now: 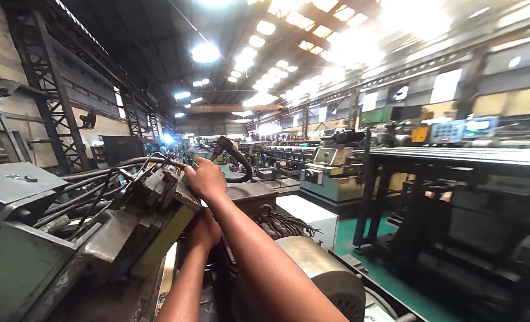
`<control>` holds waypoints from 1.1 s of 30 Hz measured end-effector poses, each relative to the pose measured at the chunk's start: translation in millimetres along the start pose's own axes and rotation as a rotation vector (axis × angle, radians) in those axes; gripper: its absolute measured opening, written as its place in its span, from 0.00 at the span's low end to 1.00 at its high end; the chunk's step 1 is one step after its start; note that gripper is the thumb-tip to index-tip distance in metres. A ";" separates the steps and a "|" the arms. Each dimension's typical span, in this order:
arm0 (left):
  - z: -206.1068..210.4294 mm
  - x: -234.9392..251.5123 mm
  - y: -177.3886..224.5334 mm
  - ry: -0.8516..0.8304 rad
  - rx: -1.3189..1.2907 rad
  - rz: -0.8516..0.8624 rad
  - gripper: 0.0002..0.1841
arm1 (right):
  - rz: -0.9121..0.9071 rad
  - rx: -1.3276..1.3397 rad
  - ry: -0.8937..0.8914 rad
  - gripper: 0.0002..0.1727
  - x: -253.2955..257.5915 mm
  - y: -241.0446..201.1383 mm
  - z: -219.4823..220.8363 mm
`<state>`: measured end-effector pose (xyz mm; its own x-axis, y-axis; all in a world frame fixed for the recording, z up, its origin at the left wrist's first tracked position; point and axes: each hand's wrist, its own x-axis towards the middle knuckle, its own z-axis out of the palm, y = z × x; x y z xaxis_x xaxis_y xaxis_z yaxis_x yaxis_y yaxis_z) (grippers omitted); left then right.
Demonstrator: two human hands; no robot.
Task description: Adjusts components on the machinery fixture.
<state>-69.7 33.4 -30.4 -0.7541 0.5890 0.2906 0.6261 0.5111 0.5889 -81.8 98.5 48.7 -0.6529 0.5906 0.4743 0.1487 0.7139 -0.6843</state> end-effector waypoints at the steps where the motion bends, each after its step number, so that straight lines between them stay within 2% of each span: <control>1: -0.4 -0.7 0.8 -0.002 0.008 0.001 0.18 | 0.001 0.002 0.000 0.19 -0.3 -0.1 -0.2; 33: 1.7 -4.3 -1.1 0.027 -0.011 0.009 0.18 | 0.009 0.014 -0.001 0.20 -1.8 -0.7 -0.5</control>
<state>-66.8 31.3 -33.6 -0.7538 0.5761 0.3160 0.6306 0.4993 0.5942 -80.4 97.1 48.6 -0.6523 0.5964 0.4678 0.1443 0.7036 -0.6958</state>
